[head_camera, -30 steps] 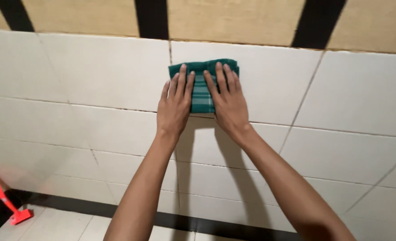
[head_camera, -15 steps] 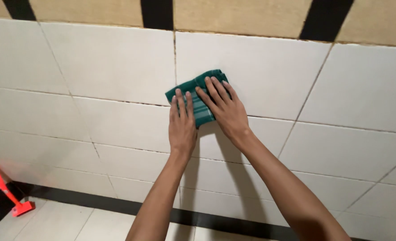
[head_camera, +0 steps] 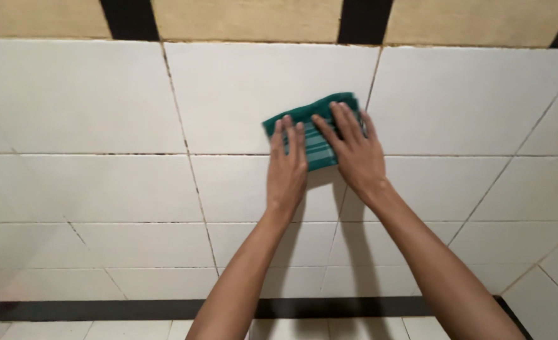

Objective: The person kneels on the floor and wipes the lower sections of a tiled wall using a green cloth. They scrub the grout lines and tiles in a repetitive back-and-forth motion, moving along the wall to clean different areas.

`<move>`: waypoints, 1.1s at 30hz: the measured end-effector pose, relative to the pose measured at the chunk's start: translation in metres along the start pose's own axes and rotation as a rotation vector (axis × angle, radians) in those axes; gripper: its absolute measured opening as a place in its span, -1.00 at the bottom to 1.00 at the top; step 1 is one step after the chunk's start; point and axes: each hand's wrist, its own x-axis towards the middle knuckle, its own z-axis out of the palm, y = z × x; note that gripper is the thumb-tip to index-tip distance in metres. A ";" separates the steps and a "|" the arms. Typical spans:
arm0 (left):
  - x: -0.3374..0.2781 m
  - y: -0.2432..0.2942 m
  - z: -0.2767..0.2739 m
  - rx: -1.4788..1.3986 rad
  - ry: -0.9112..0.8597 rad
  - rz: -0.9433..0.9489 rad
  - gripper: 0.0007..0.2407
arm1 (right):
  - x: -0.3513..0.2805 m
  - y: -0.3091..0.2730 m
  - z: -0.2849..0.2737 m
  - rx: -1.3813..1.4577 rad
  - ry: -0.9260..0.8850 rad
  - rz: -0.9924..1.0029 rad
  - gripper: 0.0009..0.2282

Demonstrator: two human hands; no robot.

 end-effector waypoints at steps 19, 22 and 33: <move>-0.046 -0.071 0.045 0.012 0.167 0.167 -0.49 | -0.022 -0.106 0.022 0.312 -0.131 0.207 -0.10; -0.065 -0.123 0.047 0.012 0.137 0.102 -0.49 | 0.010 -0.148 0.017 0.365 -0.136 0.131 -0.09; -0.139 -0.210 0.071 -0.031 -0.229 -0.239 -0.29 | 0.067 -0.254 0.029 0.128 -0.003 -0.147 -0.19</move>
